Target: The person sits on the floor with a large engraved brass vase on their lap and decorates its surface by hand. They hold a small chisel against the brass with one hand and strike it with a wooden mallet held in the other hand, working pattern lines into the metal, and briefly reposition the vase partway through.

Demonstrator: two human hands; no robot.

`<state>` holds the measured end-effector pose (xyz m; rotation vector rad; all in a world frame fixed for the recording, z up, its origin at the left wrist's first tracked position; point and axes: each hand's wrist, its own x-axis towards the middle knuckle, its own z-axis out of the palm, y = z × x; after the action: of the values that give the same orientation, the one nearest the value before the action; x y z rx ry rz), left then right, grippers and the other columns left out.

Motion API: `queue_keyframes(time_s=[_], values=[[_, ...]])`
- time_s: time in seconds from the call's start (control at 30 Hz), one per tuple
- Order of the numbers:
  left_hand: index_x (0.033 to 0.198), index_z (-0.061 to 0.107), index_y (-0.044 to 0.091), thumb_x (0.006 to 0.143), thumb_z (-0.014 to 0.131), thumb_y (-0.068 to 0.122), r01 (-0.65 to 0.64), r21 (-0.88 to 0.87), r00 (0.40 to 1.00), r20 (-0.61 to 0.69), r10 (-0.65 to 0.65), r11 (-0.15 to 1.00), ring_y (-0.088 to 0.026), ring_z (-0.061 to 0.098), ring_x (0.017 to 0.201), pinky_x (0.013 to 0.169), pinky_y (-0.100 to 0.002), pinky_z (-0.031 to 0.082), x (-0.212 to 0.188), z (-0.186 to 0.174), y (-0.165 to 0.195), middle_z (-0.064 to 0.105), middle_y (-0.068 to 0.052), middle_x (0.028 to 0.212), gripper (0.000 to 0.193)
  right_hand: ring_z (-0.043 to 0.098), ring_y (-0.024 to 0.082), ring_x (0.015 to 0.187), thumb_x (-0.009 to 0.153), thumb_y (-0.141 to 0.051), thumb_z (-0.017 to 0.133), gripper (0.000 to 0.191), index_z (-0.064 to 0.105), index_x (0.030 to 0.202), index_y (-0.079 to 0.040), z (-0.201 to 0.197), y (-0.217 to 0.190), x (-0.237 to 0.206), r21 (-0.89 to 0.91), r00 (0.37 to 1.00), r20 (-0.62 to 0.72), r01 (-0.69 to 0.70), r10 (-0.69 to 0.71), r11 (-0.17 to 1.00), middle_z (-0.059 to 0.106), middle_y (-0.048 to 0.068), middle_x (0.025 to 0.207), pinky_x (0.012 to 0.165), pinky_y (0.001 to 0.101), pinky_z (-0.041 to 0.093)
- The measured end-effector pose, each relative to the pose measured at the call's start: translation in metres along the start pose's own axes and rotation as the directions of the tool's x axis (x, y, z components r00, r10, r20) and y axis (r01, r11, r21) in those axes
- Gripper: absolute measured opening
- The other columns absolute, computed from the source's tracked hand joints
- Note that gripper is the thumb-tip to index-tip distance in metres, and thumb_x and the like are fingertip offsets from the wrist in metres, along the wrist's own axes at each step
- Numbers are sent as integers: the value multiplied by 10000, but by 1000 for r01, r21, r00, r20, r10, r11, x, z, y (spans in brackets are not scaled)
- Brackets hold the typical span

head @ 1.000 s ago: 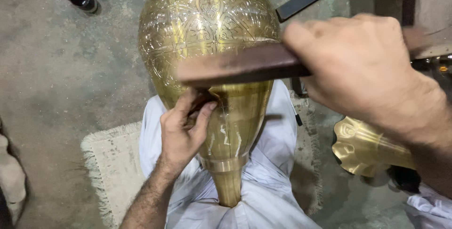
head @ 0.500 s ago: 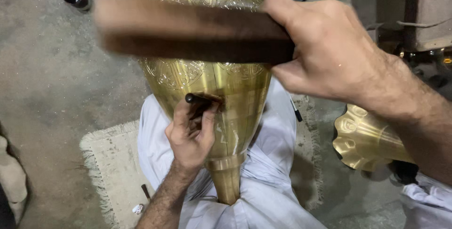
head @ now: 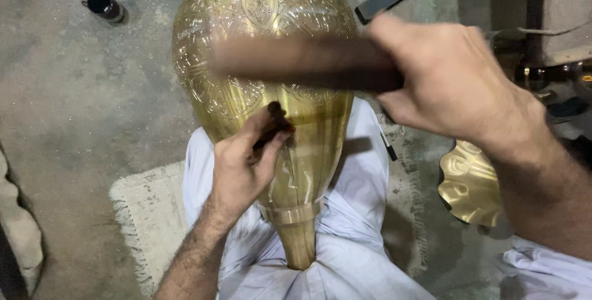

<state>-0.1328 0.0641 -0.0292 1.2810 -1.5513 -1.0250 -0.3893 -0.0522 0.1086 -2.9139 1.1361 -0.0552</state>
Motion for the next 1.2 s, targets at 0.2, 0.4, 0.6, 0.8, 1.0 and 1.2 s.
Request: queue_keyframes(time_s=[0.2,0.4,0.6,0.8,1.0,1.2], values=[[1355,567,15,977,697,40,-102,13,986,136,99,995,-222,794,1010,874,-330,657,10,-8,3,771,-143,1123,401,687,264,702,886,-95,732,190,642,1052,-81,23,-5,-34,260,978,16,-206,209,943,683,73,819,616,405,532],[1383,569,69,998,663,105,-179,40,918,366,152,983,-202,796,917,842,-342,664,30,-15,4,784,-109,1064,399,730,272,824,812,-80,771,392,653,1183,-38,45,-4,-72,413,945,-85,-255,316,874,717,129,935,712,377,567],[1352,599,146,987,661,166,-163,60,820,563,101,985,-219,802,861,793,-380,662,47,-17,13,798,-74,964,372,742,200,833,786,-19,731,410,651,1188,-8,82,-9,-105,635,892,-100,-283,440,718,736,101,969,724,313,598],[1383,602,202,967,660,205,-315,108,699,698,154,943,-210,779,770,754,-372,647,64,-15,15,783,-70,915,420,707,203,916,845,-25,799,352,661,1169,-37,130,-46,-133,898,680,-165,-196,715,393,722,104,1024,825,305,592],[1393,584,287,881,713,173,-365,161,542,838,68,917,-152,759,721,706,-346,630,81,-12,21,797,6,902,540,651,218,955,843,7,815,344,640,1134,-45,159,-86,-144,936,468,-184,-185,864,299,694,93,1012,884,365,558],[1404,563,334,871,710,181,-449,240,364,929,-69,861,-142,742,759,698,-372,616,93,-5,37,783,21,897,573,621,223,961,837,-32,810,373,594,1139,-73,183,-122,-147,909,293,-313,-184,903,375,658,70,1025,890,381,552]])
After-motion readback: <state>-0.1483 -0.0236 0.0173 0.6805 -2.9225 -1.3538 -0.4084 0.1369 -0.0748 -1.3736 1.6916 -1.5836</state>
